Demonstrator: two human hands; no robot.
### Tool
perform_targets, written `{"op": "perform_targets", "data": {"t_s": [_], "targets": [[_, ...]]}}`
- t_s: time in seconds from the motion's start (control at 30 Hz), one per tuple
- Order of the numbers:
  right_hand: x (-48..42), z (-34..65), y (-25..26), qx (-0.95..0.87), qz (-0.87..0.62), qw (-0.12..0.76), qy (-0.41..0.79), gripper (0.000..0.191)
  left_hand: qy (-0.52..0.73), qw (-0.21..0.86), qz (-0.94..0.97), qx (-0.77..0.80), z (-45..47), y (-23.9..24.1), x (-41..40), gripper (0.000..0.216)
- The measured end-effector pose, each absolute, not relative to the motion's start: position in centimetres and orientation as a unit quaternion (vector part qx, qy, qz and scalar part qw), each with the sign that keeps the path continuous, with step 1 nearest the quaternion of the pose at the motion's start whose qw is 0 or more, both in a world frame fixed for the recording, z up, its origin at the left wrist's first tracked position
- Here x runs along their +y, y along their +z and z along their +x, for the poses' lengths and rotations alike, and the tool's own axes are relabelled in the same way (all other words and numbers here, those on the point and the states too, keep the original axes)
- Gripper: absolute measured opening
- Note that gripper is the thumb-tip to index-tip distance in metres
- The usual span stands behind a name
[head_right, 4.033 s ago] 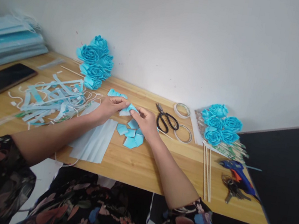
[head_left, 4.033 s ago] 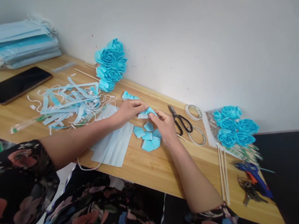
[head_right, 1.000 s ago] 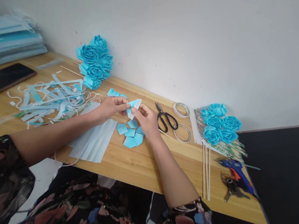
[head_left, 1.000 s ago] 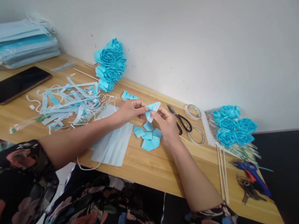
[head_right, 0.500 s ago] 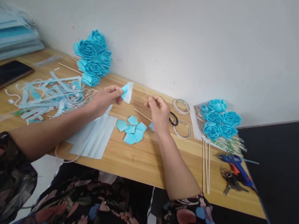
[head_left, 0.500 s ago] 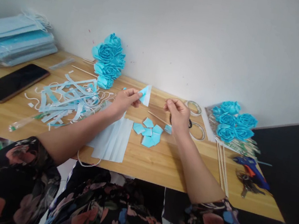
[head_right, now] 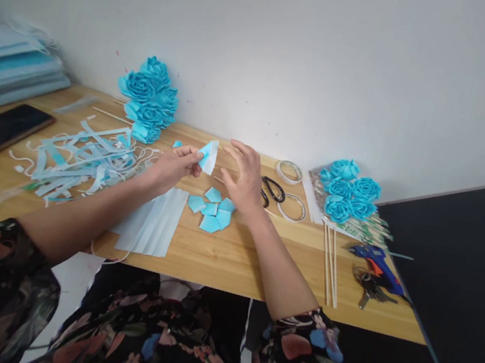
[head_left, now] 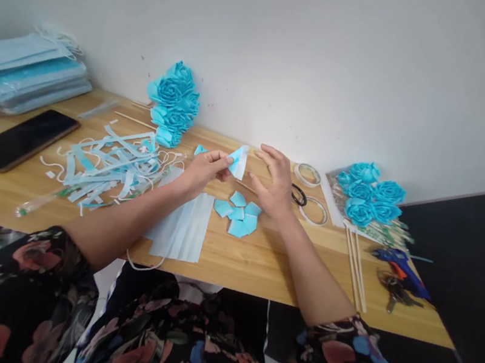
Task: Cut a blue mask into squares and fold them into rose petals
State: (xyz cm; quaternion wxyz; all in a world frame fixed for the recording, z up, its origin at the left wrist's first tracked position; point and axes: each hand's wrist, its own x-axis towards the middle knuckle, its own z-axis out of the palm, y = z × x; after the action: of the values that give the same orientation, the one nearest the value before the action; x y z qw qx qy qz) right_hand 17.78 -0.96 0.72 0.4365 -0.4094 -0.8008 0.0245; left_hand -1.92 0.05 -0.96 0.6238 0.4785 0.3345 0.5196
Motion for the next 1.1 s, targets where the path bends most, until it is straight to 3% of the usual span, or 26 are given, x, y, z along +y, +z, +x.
{"op": "perform_targets", "data": {"t_s": [0.2, 0.5, 0.67, 0.8, 0.97, 1.1], "targets": [[-1.2, 17.1, -0.1, -0.839, -0.363, 0.406, -0.019, 0.031, 0.516, 0.625, 0.487, 0.326, -1.7, -1.0, -0.3, 0.038], [-1.1, 16.8, -0.7, -0.797, -0.372, 0.467, 0.095, 0.002, 0.508, 0.609, 0.508, 0.335, -1.4, -1.1, -0.5, 0.031], [-1.2, 16.6, -1.2, -0.748, -0.391, 0.499, 0.198, 0.007, 0.513, 0.612, 0.508, 0.325, -1.4, -1.0, -0.7, 0.033], [-1.3, 16.1, -1.5, -0.672, -0.404, 0.507, 0.358, 0.019, 0.515, 0.614, 0.504, 0.321, -1.3, -0.9, -0.8, 0.034], [-1.6, 15.7, -1.0, -0.577, -0.409, 0.512, 0.489, 0.054, 0.513, 0.612, 0.511, 0.318, -1.3, -0.8, -0.9, 0.035], [-1.6, 15.6, -0.8, -0.560, -0.408, 0.503, 0.516, 0.046, 0.508, 0.609, 0.515, 0.326, -1.2, -0.8, -0.9, 0.036]]}}
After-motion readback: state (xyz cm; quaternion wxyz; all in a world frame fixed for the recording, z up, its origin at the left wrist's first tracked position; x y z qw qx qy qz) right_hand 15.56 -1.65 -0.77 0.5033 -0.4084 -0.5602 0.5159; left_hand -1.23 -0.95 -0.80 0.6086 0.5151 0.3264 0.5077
